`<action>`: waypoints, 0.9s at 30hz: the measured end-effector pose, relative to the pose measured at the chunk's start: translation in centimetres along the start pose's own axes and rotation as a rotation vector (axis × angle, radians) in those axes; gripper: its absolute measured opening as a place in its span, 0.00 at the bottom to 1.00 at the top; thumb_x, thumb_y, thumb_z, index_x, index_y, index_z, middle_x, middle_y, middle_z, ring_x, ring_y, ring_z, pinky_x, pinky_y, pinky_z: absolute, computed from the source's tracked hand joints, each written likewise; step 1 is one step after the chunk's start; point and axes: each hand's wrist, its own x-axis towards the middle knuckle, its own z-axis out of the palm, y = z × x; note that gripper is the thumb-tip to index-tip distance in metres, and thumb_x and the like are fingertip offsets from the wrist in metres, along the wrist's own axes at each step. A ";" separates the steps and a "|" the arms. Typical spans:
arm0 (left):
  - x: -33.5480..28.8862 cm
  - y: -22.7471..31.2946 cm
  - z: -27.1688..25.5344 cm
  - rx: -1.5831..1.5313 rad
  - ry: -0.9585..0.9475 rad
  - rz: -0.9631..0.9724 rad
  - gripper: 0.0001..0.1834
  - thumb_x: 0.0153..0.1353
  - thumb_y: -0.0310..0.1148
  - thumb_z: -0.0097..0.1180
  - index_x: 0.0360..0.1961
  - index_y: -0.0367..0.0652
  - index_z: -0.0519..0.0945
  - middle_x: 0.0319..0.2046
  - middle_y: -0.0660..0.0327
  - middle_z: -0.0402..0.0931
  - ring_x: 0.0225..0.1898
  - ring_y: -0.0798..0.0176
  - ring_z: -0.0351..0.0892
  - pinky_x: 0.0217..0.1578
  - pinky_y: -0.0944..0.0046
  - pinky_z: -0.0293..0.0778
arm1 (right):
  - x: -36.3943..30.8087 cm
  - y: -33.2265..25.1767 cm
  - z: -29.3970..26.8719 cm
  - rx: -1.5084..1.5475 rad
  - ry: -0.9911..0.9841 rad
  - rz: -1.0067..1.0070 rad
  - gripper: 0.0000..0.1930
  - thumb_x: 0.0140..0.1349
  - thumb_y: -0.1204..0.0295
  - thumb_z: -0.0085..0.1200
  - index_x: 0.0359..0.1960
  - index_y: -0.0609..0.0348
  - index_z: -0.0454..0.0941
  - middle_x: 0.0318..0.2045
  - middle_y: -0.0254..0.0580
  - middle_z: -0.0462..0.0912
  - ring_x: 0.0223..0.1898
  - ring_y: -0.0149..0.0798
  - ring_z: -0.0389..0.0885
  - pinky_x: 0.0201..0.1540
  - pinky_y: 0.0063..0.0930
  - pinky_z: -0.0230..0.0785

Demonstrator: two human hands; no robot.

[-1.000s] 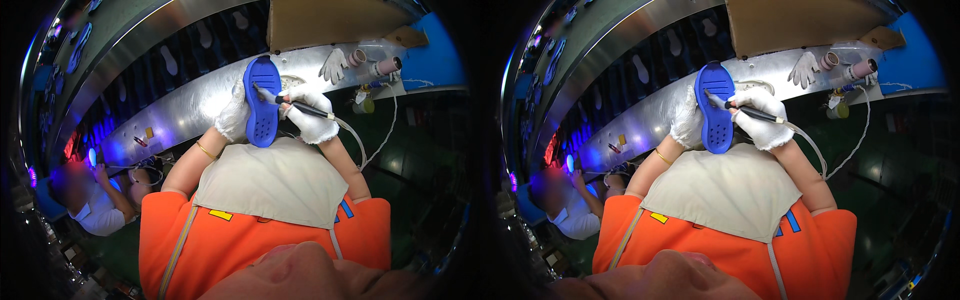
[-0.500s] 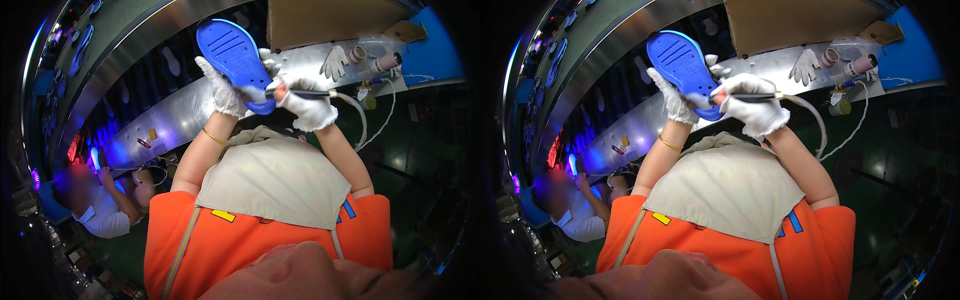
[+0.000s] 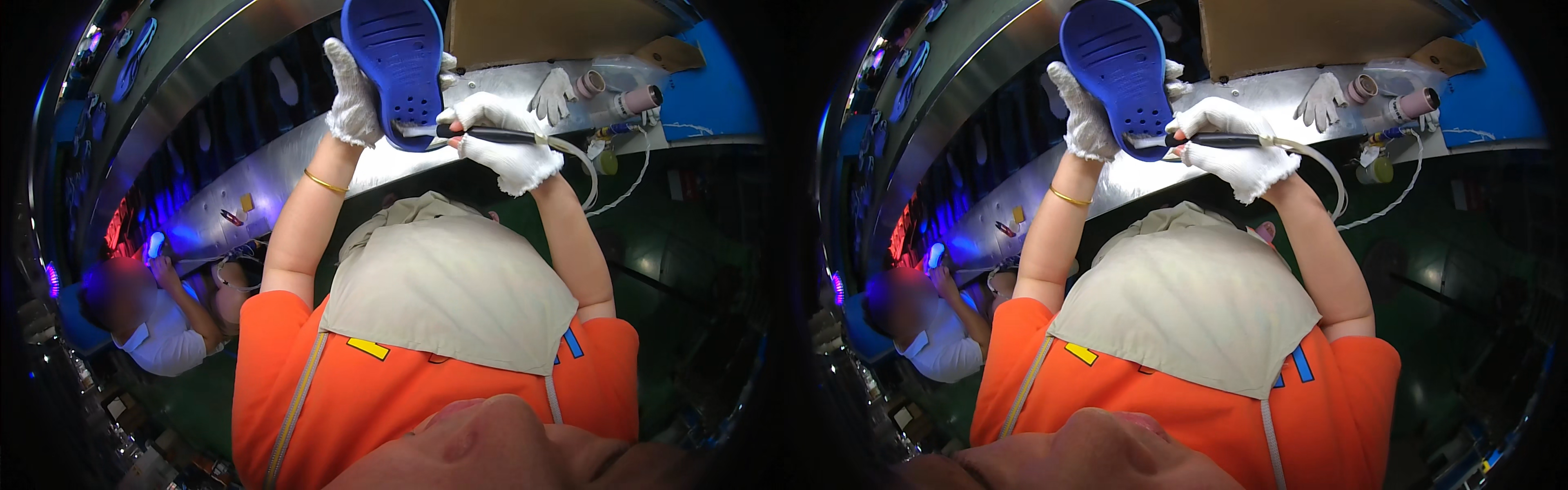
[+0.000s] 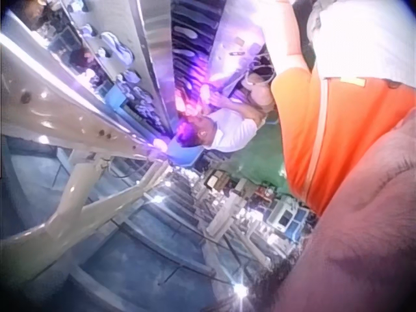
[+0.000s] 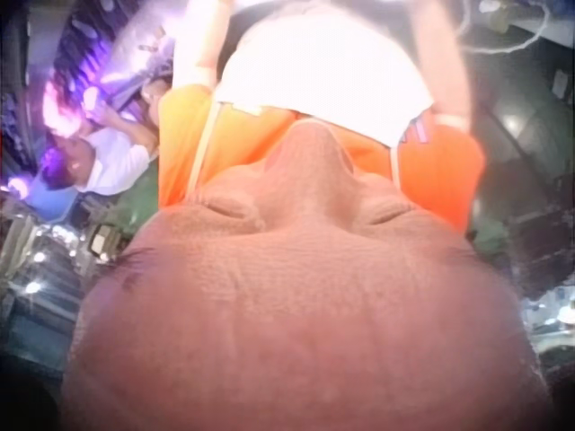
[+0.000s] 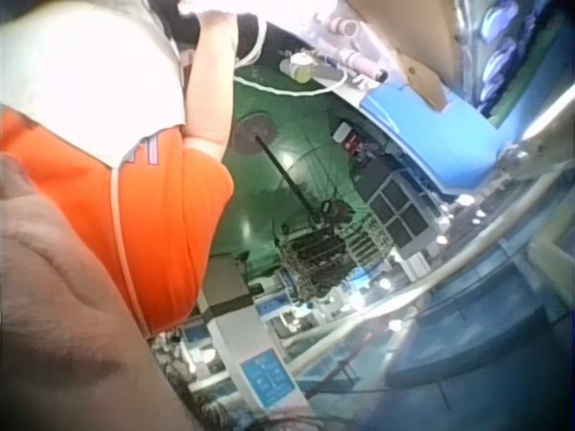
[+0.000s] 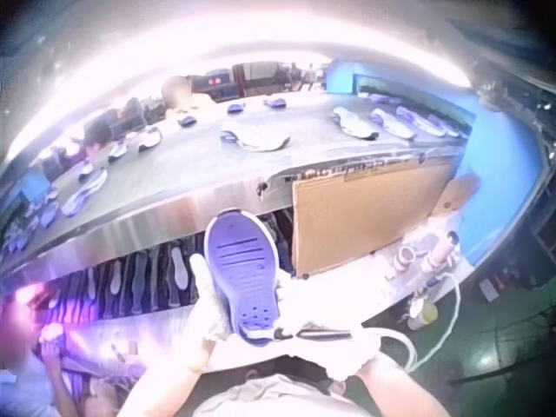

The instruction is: The person repeatedly picks up blue slipper soles from a conveyor belt and scrubs them with a brush. The person handles the slipper soles one at a time, scrubbing the textured surface and then placing them back on the belt.

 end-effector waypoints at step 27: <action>1.3 1.3 -0.4 0.704 0.210 -0.481 0.42 0.53 0.70 0.44 0.51 0.41 0.75 0.35 0.51 0.79 0.29 0.64 0.81 0.26 0.70 0.79 | 1.9 -1.7 -1.7 -0.335 -0.199 0.001 0.04 0.49 0.76 0.55 0.28 0.58 0.76 0.31 0.34 0.79 0.36 0.26 0.76 0.42 0.21 0.70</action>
